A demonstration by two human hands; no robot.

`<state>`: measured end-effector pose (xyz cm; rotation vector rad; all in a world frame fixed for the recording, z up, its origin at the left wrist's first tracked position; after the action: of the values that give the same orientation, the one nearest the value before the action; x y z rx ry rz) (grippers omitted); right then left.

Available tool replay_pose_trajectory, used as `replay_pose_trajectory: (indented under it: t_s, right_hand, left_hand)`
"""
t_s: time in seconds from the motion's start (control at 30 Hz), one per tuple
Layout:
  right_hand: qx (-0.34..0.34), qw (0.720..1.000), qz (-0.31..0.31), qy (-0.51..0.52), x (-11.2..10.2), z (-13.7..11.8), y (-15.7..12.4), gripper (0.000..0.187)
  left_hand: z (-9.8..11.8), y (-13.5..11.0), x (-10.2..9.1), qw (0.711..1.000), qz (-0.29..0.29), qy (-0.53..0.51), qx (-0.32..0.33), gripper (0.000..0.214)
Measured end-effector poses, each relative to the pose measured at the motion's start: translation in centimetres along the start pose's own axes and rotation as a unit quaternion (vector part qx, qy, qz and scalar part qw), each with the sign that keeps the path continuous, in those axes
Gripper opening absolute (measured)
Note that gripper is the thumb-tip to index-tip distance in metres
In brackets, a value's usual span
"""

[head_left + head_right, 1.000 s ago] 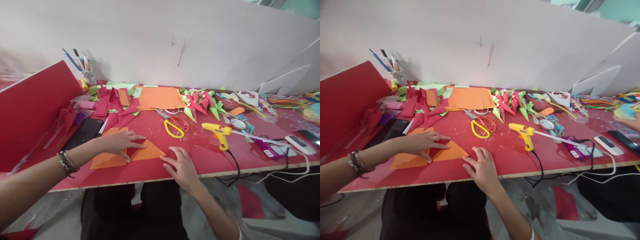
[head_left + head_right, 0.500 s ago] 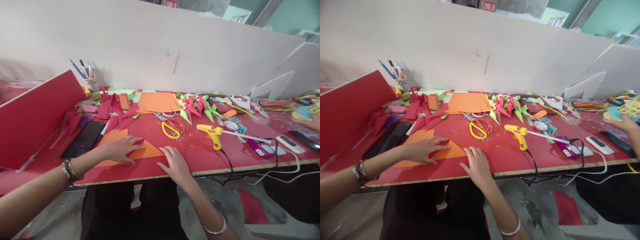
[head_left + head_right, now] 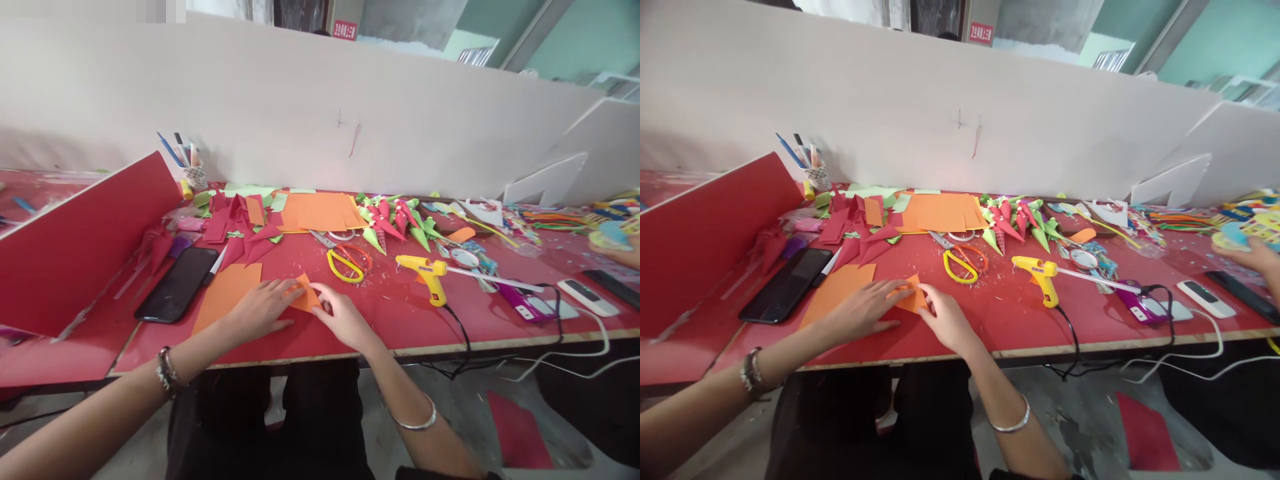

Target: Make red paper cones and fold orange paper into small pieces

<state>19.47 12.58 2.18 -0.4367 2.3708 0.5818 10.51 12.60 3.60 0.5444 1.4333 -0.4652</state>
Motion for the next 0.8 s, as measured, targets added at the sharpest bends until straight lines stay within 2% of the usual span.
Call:
replay_pose_trajectory:
  t_s: [0.1, 0.17, 0.23, 0.3, 0.37, 0.43, 0.5, 0.67, 0.8]
  right_hand:
    - [0.006, 0.989, 0.01, 0.145, -0.2, -0.3, 0.6, 0.03]
    - [0.005, 0.986, 0.024, 0.167, -0.8, -0.7, 1.2, 0.025]
    - [-0.021, 0.992, 0.061, 0.11, -2.3, -1.6, 1.8, 0.022]
    - [-0.084, 0.992, 0.093, -0.002, -4.0, -3.6, 2.3, 0.022]
    - [-0.159, 0.978, 0.077, -0.111, -4.3, -6.0, 2.6, 0.024]
    - [-0.204, 0.962, 0.035, -0.176, -3.7, -7.4, 3.0, 0.023]
    - [-0.214, 0.958, 0.007, -0.189, -3.1, -7.9, 3.3, 0.026]
    - [-0.201, 0.972, 0.012, -0.119, -3.0, -7.7, 4.1, 0.028]
    - [-0.18, 0.979, 0.018, -0.096, -3.3, -7.5, 4.4, 0.029]
  left_hand:
    - [1.2, 0.1, -2.0, 0.999, 0.044, 0.023, 0.021, 0.032]
    - [1.5, 0.1, -3.5, 0.995, 0.081, 0.045, 0.026, 0.022]
    - [1.2, 0.2, -4.9, 0.992, 0.114, 0.057, 0.008, 0.021]
    - [0.5, 0.4, -5.9, 0.991, 0.123, 0.054, -0.024, 0.022]
    - [0.0, 0.6, -6.1, 0.992, 0.108, 0.049, -0.046, 0.022]
    - [-0.2, 0.7, -5.9, 0.993, 0.092, 0.052, -0.051, 0.022]
    - [0.0, 0.6, -6.0, 0.991, 0.112, 0.055, -0.047, 0.021]
    - [0.5, -0.7, -8.2, 0.962, 0.262, 0.073, -0.04, 0.021]
    - [1.0, -1.3, -9.4, 0.945, 0.312, 0.095, -0.006, 0.02]
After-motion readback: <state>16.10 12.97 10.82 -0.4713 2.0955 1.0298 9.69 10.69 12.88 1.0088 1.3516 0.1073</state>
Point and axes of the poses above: each hand's wrist, its own y-axis towards the middle knuckle, its own x-axis out of the palm, z = x × y, the point moved 10 cm from there along y, towards the middle knuckle, and after that the axes turned 15 degrees about -x, right-handed, at the moved point
